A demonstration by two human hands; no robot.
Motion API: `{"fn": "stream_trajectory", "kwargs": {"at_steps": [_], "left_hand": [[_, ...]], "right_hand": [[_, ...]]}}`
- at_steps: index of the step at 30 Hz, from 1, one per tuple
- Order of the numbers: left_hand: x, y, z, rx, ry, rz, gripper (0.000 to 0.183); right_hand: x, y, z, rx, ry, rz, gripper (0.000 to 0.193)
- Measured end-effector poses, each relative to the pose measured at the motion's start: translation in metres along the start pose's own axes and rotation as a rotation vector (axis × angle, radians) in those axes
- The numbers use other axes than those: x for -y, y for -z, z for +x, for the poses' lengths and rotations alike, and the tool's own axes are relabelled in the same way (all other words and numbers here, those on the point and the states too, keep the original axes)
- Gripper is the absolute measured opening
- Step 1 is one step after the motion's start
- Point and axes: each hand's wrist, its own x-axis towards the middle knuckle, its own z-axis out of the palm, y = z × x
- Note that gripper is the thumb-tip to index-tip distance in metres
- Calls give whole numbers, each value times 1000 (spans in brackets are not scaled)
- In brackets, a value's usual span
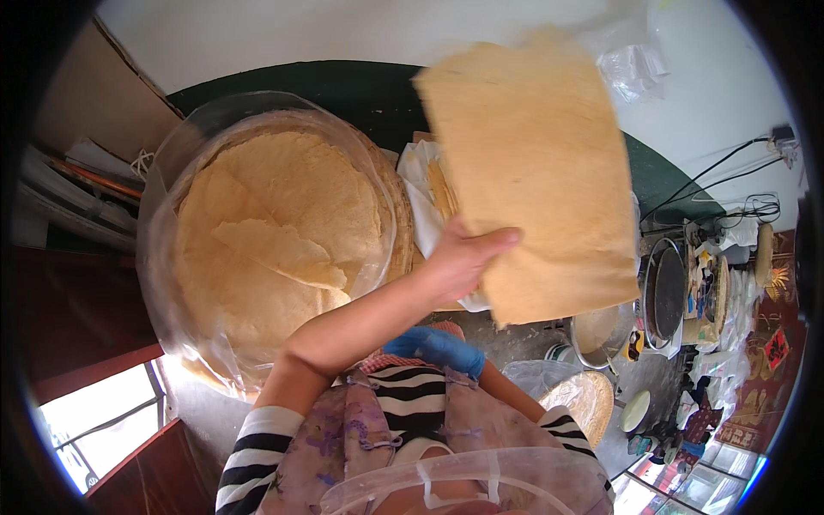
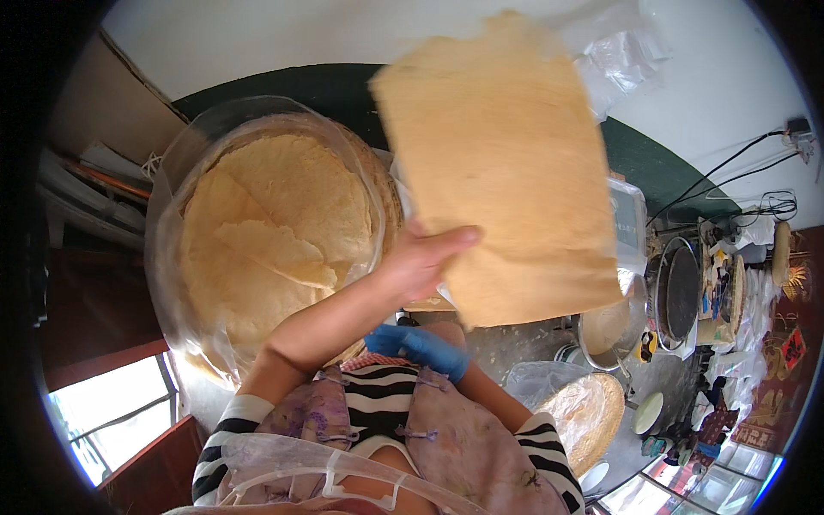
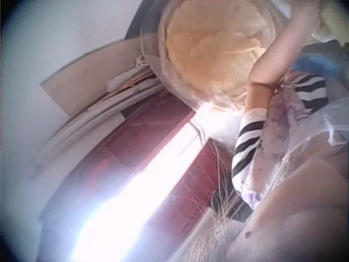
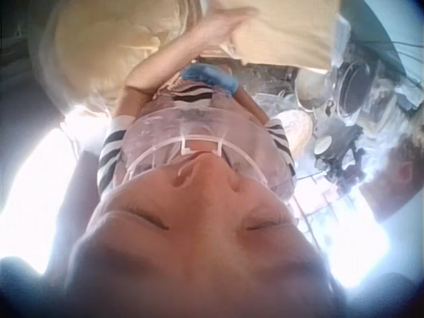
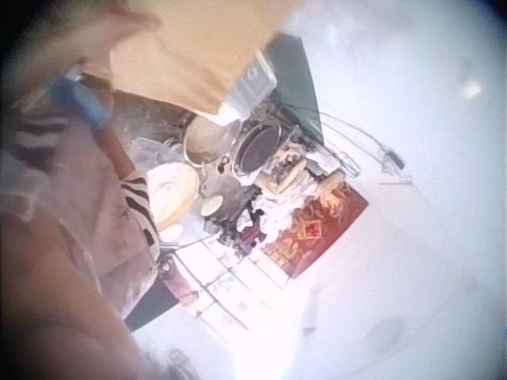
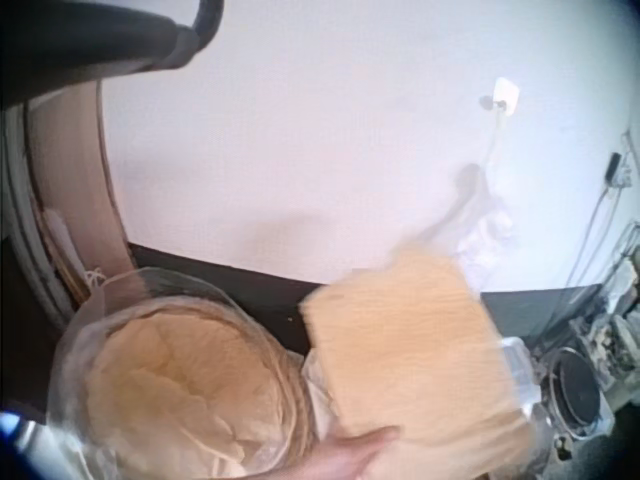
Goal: The person repeatedly lifts thin, flexible sheets from a large round container, stacks them on a table, and places stacks onto a digital scale. The person adjusts the stacks and repositions them between the container and the scale.
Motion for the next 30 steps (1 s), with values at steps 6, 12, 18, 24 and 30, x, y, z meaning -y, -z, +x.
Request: {"fn": "stream_trajectory", "kwargs": {"at_steps": [6, 12, 18, 24, 30], "left_hand": [[84, 12, 55, -190, 191, 24, 42], [80, 42, 28, -302, -66, 438, 47], [1, 178, -84, -717, -387, 857, 46], [7, 250, -200, -1375, -218, 1261, 88], [37, 223, -186, -1363, 17, 1444, 114]], "right_hand": [[-10, 1, -9, -102, 239, -1177, 46], [5, -34, -20, -146, 216, -1109, 37], [37, -92, 38, -253, 303, -1289, 28], [85, -104, 238, -149, 380, -1885, 35], [97, -90, 422, -263, 470, -2197, 52]]}}
